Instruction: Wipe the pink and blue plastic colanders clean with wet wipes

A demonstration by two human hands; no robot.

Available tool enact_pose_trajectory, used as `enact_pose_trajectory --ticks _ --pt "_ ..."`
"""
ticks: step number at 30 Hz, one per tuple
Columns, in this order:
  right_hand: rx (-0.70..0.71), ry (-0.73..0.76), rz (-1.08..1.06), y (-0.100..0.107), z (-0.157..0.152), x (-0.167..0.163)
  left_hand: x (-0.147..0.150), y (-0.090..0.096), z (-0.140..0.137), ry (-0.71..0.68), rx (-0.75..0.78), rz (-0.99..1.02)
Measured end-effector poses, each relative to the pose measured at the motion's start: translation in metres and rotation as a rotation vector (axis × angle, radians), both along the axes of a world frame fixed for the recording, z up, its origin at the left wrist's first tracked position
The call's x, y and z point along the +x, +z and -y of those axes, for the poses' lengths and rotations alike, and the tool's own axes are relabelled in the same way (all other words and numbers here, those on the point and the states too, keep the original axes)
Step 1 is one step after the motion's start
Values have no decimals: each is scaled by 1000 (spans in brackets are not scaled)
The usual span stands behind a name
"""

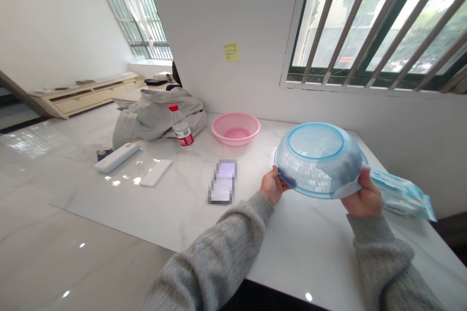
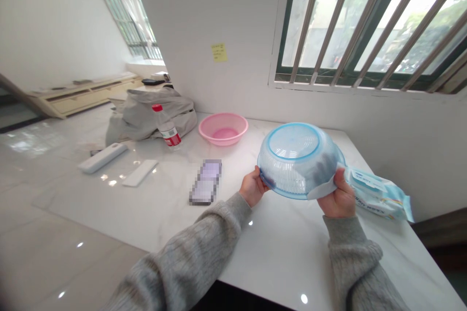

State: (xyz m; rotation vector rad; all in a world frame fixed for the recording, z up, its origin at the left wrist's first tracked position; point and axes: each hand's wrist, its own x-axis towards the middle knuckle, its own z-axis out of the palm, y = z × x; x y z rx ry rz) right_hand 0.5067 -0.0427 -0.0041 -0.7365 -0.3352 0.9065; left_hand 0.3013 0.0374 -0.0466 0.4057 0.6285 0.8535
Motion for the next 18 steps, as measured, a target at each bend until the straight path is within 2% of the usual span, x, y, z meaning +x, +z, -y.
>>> enact_pose_trajectory --ticks 5,9,11,15,18 --pt "-99 -8 -34 1 0 1 -5 -2 -8 99 -95 -81" --pt "-139 66 -29 -10 -2 10 -8 -1 -12 216 -128 -47" --pt "-124 110 7 -18 -5 16 -9 1 -13 222 -133 -35" --pt "-76 73 -5 -26 -12 20 -8 4 -4 108 -99 38" --pt "-33 -20 -74 -18 -14 5 0 4 14 -54 -43 184"
